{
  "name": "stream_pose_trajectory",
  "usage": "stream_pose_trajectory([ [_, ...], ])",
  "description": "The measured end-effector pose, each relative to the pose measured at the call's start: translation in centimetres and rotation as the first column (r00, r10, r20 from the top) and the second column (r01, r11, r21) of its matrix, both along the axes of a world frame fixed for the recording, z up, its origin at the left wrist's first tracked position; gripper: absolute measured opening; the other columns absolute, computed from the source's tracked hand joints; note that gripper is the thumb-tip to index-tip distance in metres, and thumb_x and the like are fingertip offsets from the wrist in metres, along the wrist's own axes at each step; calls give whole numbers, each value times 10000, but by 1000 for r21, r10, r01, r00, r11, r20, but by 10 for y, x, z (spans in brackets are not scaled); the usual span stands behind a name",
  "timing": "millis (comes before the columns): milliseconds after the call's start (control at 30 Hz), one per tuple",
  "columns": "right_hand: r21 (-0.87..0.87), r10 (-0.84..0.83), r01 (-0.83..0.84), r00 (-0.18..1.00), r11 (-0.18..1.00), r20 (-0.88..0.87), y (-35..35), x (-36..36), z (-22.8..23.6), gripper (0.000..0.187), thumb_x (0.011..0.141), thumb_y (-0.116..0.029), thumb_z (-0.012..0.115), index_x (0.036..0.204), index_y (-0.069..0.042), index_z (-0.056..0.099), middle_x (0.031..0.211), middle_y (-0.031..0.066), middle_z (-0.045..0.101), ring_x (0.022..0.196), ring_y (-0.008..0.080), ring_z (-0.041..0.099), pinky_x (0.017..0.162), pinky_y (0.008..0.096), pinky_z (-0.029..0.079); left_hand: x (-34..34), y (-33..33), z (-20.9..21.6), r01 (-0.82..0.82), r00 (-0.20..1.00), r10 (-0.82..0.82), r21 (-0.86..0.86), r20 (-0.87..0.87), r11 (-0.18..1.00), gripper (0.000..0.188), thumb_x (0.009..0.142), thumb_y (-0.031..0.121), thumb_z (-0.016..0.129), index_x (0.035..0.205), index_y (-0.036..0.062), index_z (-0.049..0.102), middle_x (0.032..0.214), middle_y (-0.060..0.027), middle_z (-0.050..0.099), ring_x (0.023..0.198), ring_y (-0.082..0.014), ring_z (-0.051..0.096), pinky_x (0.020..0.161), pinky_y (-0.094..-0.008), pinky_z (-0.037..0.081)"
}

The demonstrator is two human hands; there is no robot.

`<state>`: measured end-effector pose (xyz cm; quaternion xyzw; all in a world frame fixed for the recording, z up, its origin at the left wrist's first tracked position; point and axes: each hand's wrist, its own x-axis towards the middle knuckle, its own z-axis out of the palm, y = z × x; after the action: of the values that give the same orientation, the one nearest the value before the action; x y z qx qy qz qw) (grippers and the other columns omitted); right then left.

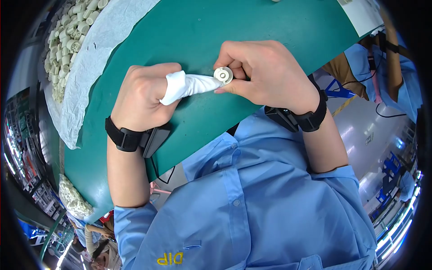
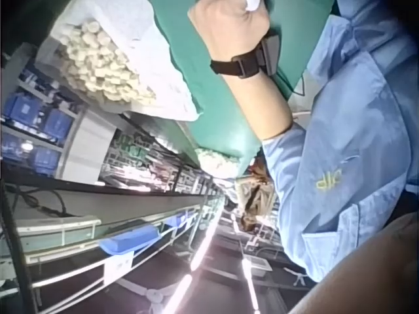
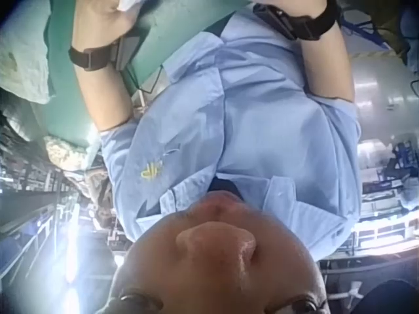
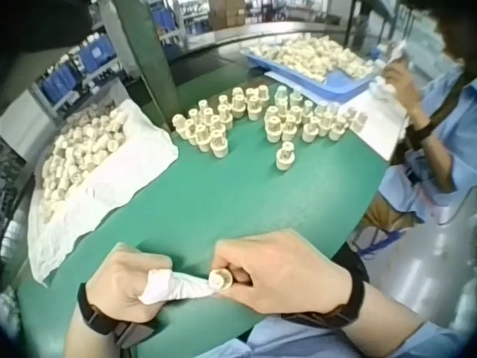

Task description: The person picks up a plastic component from a tray, wipes it with a cloth, and places it on the table, repeating this process for several components.

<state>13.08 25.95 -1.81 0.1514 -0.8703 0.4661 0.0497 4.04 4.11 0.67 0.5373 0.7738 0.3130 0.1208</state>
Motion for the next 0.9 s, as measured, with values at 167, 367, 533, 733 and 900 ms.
stream_pose_trajectory([
  [167,0,2,-2,999,1000,38,-1,0,0,236,677,-106,779,809,-65,588,557,0,492,486,113,466,448,265,339,-1,-4,-1,28,1000,-28,36,1,999,120,611,-31,633,670,21,543,637,-90,506,513,-291,504,431,-358,360],
  [367,37,-30,31,999,999,-35,-4,0,-4,232,684,-101,777,822,-65,594,563,-5,501,490,101,471,450,253,342,3,2,-1,126,991,-123,66,-52,990,116,610,-29,630,675,18,545,632,-98,497,514,-291,499,432,-357,358],
  [533,26,-23,24,999,999,-27,-2,1,-3,209,689,-87,762,818,-73,598,553,-8,487,486,97,465,447,252,345,-3,-1,-3,48,999,-48,56,-7,997,111,603,-35,619,673,20,553,645,-98,507,512,-282,505,429,-356,355],
  [733,31,-25,26,999,999,-21,-4,3,-2,199,684,-71,750,816,-78,602,549,-6,482,483,102,466,445,253,348,-13,-10,-1,73,995,-71,23,-72,997,114,606,-37,613,693,22,568,651,-97,508,513,-286,505,439,-355,366],
  [900,63,-37,41,997,997,-65,-5,2,-5,198,685,-80,750,819,-81,605,550,-4,478,483,106,465,447,253,349,1,1,-2,108,994,-112,176,10,979,115,611,-42,608,702,18,573,622,-97,492,509,-280,500,444,-349,372],
])
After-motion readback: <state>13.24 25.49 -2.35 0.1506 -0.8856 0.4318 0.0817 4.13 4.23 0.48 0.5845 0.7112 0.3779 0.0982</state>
